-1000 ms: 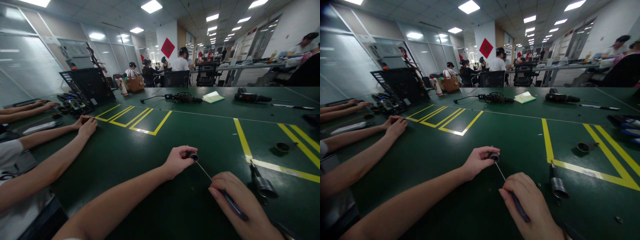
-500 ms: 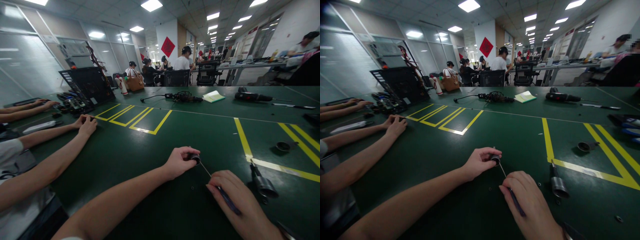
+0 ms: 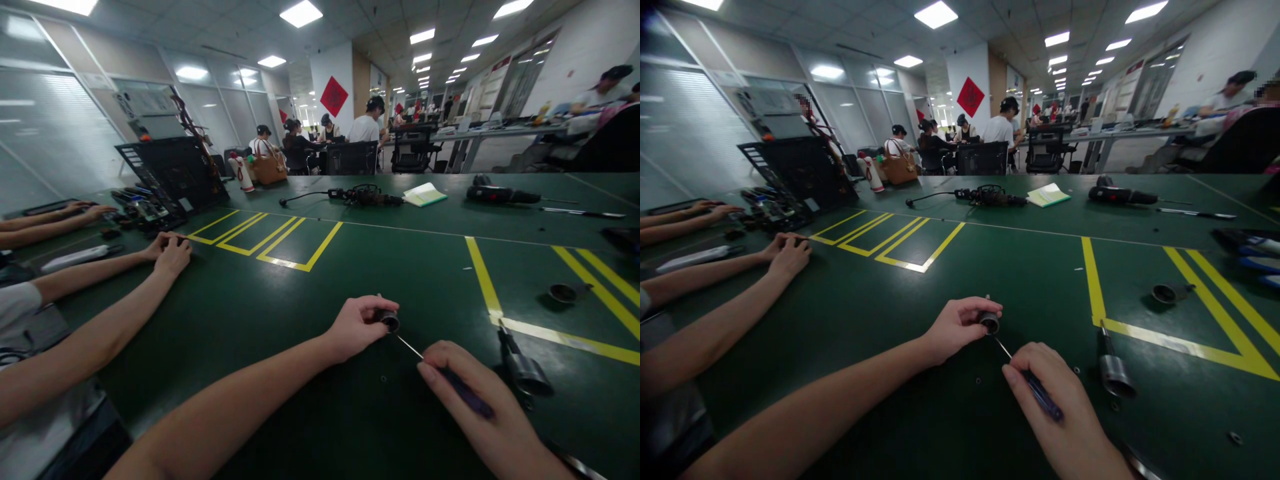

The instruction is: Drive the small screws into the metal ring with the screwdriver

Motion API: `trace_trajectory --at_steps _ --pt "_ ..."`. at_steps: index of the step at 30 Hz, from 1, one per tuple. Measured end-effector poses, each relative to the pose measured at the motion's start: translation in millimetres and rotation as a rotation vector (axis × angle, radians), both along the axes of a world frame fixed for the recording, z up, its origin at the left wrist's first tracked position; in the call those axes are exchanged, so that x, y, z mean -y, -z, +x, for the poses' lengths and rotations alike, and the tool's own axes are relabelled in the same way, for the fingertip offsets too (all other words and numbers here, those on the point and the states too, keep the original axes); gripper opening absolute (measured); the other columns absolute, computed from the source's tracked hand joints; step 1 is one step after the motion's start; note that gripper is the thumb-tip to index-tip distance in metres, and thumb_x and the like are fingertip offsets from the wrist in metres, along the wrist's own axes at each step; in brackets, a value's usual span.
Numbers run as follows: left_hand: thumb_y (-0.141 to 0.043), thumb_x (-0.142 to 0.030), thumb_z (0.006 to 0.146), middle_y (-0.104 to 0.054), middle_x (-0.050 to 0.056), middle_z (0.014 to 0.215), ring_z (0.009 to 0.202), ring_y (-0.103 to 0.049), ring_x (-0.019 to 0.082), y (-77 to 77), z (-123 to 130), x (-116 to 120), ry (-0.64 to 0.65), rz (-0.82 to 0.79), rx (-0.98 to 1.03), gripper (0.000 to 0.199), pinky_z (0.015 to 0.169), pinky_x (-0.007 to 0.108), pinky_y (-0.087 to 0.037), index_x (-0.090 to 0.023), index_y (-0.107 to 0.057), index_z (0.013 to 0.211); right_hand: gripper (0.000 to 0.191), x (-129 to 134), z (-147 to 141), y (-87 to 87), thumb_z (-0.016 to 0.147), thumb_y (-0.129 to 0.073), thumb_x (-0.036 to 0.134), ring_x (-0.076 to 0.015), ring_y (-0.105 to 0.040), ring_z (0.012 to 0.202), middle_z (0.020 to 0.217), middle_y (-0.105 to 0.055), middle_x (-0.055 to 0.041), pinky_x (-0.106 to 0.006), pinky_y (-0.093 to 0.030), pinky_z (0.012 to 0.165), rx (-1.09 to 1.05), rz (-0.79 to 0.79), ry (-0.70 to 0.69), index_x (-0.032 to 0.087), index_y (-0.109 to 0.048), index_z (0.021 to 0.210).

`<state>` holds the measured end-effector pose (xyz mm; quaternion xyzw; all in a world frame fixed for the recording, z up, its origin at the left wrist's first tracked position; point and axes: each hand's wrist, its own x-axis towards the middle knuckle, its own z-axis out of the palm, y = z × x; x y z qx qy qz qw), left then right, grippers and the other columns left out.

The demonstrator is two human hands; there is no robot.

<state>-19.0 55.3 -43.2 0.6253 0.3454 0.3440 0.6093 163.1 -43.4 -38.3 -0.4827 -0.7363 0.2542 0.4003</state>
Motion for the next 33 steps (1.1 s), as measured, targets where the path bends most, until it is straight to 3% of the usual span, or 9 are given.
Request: trace_trajectory --at_steps 7,14,21,29,33 --pt "-0.06 0.001 0.068 -0.066 0.01 0.106 0.097 -0.064 0.02 -1.5 -1 0 0.007 -0.015 0.01 0.041 0.09 0.04 -0.049 -0.014 -0.066 0.106 0.017 0 0 -2.1 0.091 -0.049 0.03 -0.0174 -0.061 0.071 0.078 -0.063 -0.0018 -0.027 -0.052 0.062 -0.045 -0.023 0.0 0.023 -0.059 0.078" --pt "-0.058 0.003 0.068 -0.067 0.009 0.105 0.097 -0.063 0.02 -6.2 -1 1 0.01 -0.044 0.009 0.041 0.09 0.038 -0.048 -0.014 -0.068 0.103 0.024 -6 0 -9.2 0.088 -0.051 0.036 -0.0157 -0.061 0.061 0.067 -0.062 0.0002 -0.023 -0.05 0.052 -0.108 -0.166 0.059 0.022 -0.06 0.071" --pt "-0.059 0.004 0.066 -0.068 0.009 0.102 0.097 -0.064 0.019 -9.3 1 2 -0.033 -0.073 0.017 0.04 0.092 0.038 -0.047 -0.014 -0.069 0.101 0.027 -8 2 -10.0 0.086 -0.051 0.041 -0.0166 -0.063 0.062 0.068 -0.065 -0.0007 -0.023 -0.05 0.052 -0.145 -0.24 0.114 0.022 -0.064 0.072" --pt "-0.064 0.0 0.068 -0.068 0.009 0.103 0.093 -0.064 0.018 -7.7 2 2 -0.06 -0.092 0.045 0.039 0.09 0.037 -0.048 -0.014 -0.067 0.104 0.012 -1 -1 -1.2 0.089 -0.051 0.028 -0.018 -0.063 0.073 0.08 -0.062 -0.0025 -0.028 -0.053 0.063 -0.082 0.047 0.03 0.023 -0.059 0.081" --pt "-0.067 -0.003 0.068 -0.068 0.01 0.102 0.091 -0.065 0.018 -6.4 2 3 -0.066 -0.081 0.024 0.038 0.089 0.038 -0.049 -0.014 -0.067 0.104 0.008 0 0 3.9 0.09 -0.05 0.023 -0.0192 -0.061 0.078 0.085 -0.062 -0.0038 -0.03 -0.053 0.066 -0.016 0.112 -0.005 0.024 -0.057 0.086"
